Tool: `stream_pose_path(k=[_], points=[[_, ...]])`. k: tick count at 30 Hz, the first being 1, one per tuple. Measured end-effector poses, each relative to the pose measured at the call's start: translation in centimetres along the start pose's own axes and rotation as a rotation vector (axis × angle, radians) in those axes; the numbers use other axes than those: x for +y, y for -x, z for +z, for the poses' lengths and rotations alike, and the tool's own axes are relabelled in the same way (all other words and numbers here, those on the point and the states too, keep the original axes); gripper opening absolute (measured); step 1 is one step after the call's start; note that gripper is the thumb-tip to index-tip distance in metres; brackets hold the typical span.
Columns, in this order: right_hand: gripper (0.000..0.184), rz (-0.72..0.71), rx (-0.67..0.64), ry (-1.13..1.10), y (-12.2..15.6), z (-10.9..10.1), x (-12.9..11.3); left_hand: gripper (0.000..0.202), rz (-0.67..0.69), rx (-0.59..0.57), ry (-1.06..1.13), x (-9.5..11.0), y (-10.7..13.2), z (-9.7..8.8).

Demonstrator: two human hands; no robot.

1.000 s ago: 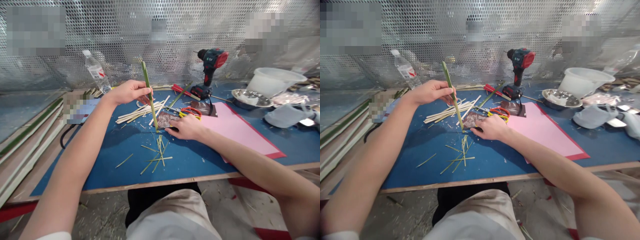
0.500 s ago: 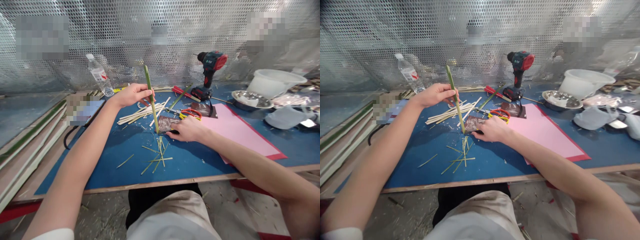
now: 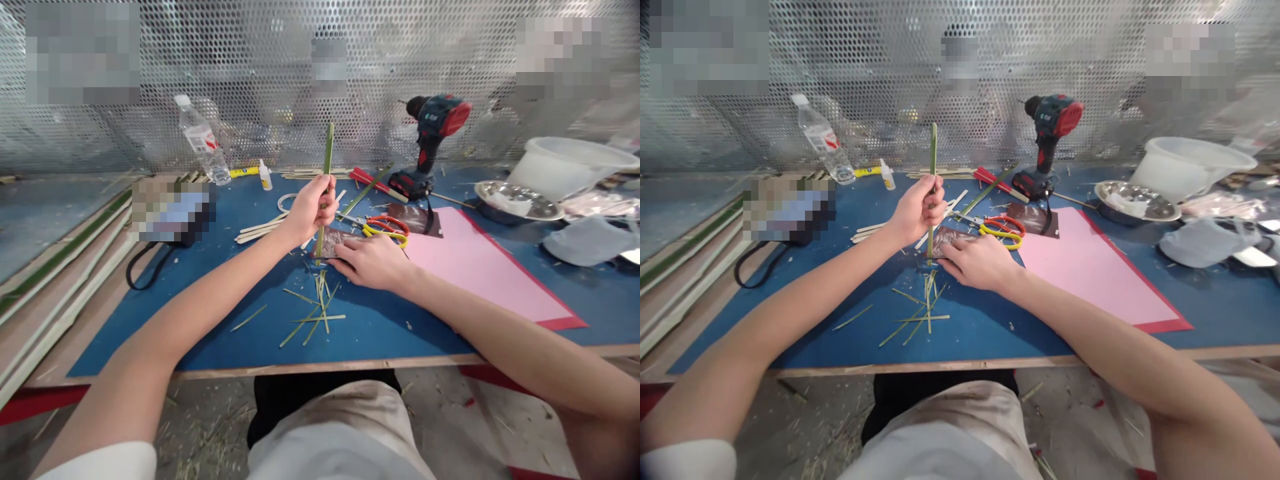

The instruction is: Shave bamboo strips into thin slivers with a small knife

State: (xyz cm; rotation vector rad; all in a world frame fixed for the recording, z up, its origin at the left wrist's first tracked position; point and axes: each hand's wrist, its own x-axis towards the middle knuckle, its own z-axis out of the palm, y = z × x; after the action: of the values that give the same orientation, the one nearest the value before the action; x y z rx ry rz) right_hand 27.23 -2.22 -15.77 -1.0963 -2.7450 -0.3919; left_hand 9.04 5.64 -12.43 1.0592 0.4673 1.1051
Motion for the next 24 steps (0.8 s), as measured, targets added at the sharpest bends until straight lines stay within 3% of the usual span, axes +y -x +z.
stream_pose_path(k=[8,15,24], points=[[0.057,0.146,-0.091,0.024,-0.3,0.1,-0.9,0.029,0.046,0.152,-0.047,-0.1,0.1,0.8],[0.057,0.168,-0.175,0.062,-0.5,-0.6,-1.4,0.029,0.146,0.131,-0.066,-0.8,0.1,1.0],[0.060,0.135,-0.178,0.074,-0.4,-0.3,-1.3,0.033,0.124,0.154,-0.024,-0.7,0.0,0.4]])
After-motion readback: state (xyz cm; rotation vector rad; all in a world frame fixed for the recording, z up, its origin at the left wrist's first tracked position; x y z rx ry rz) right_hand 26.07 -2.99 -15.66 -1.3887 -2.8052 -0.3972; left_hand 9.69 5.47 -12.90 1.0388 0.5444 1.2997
